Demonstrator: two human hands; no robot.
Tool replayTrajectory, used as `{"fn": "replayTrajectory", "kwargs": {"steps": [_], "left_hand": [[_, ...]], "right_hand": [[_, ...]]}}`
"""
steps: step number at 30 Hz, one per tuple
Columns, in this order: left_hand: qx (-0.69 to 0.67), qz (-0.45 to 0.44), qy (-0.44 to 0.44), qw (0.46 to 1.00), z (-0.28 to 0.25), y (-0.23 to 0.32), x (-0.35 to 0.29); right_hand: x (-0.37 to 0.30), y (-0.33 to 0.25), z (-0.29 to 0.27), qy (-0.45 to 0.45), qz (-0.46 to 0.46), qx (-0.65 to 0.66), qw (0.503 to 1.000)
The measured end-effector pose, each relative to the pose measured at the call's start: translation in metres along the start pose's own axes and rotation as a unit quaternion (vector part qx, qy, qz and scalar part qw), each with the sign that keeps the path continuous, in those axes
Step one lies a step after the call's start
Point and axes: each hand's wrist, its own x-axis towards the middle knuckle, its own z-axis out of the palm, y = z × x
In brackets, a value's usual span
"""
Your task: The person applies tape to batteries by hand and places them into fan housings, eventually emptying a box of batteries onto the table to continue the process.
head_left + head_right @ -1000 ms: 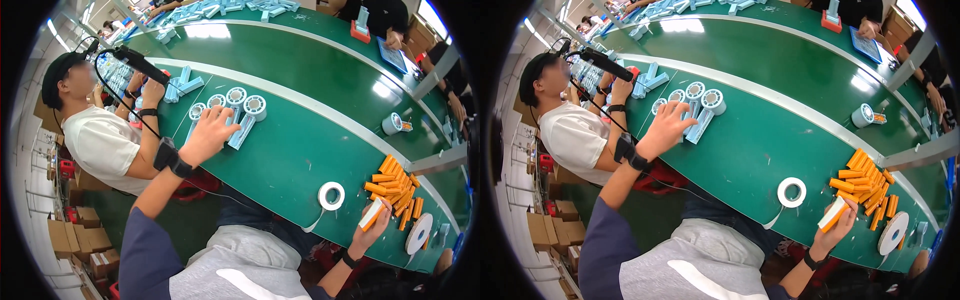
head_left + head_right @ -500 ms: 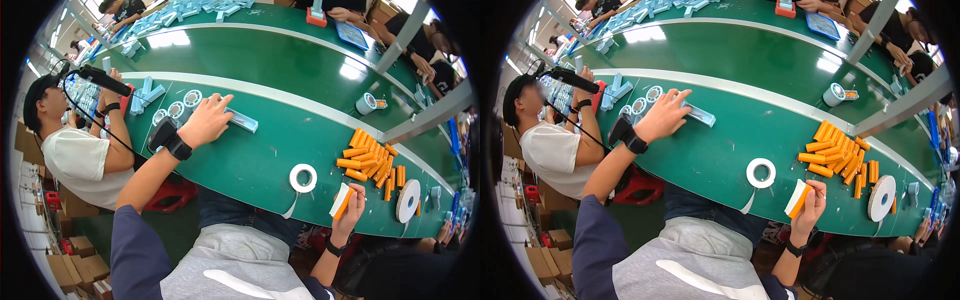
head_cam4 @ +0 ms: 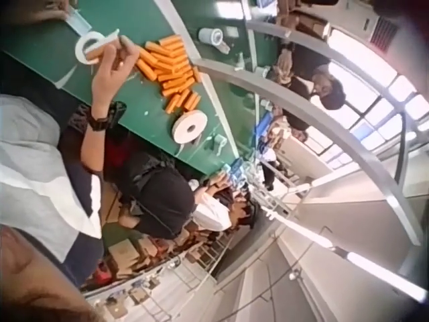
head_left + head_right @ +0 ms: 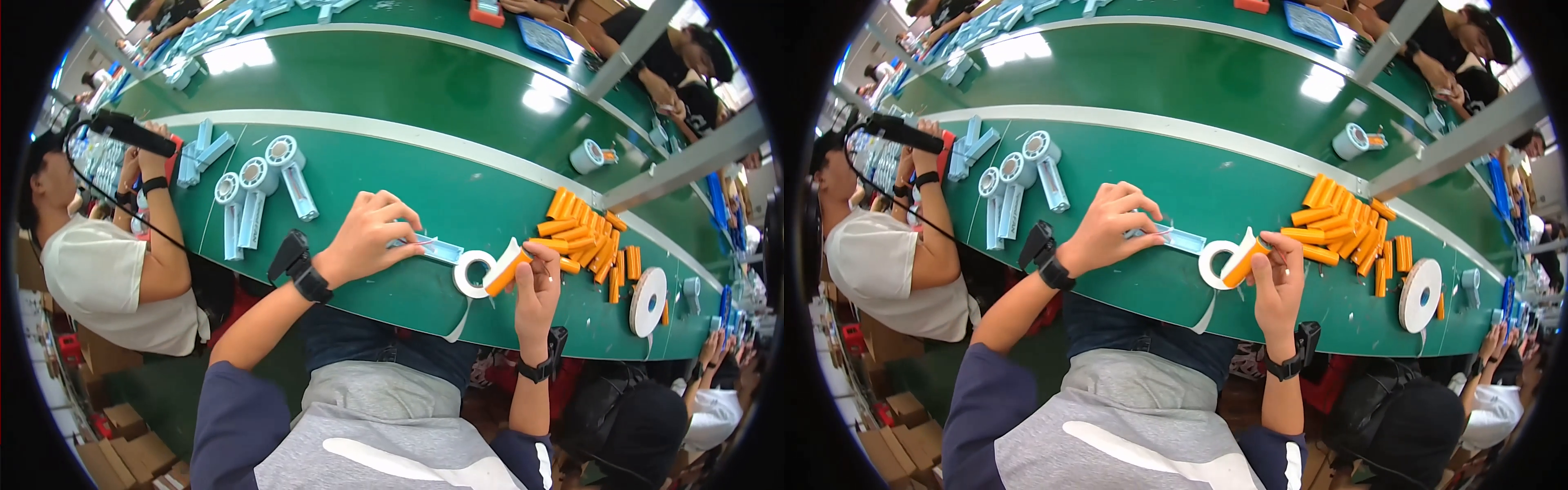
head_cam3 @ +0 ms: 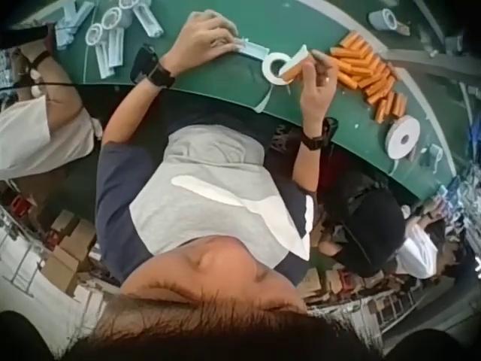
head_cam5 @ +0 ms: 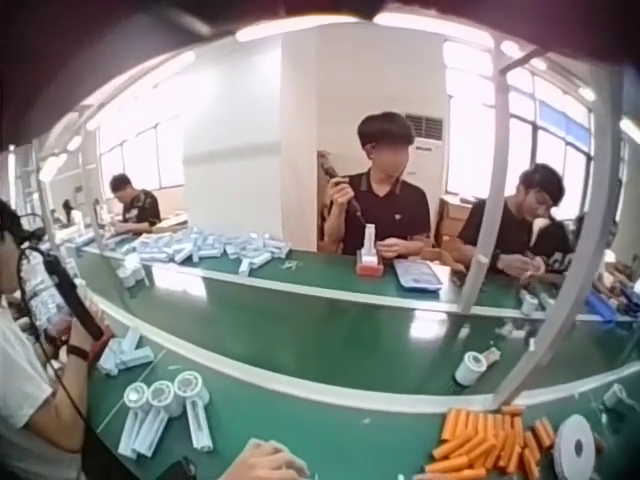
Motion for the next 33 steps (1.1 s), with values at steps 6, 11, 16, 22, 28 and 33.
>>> {"fn": "replayTrajectory", "kwargs": {"steps": [6,11,16,22,28,33], "left_hand": [[-0.072,-0.075,0.055,0.993,0.002,-0.001,-0.016],[-0.111,-0.083,0.089,0.986,0.007,-0.008,-0.023],[-0.127,-0.094,0.104,0.982,0.011,-0.011,-0.027],[-0.125,-0.104,0.145,0.976,0.019,-0.008,-0.027],[-0.136,-0.112,0.167,0.97,0.024,-0.007,-0.024],[-0.119,-0.117,0.156,0.974,0.024,-0.006,-0.025]], "right_hand": [[0.03,0.0,0.044,-0.069,-0.126,-0.19,0.971],[0.036,0.012,0.05,-0.103,-0.182,-0.274,0.939],[0.041,0.005,0.055,-0.153,-0.31,-0.382,0.857],[0.05,-0.009,0.08,-0.261,-0.315,-0.529,0.744],[0.058,0.011,0.098,-0.287,-0.331,-0.575,0.691],[0.063,0.002,0.092,-0.328,-0.322,-0.599,0.655]]}}
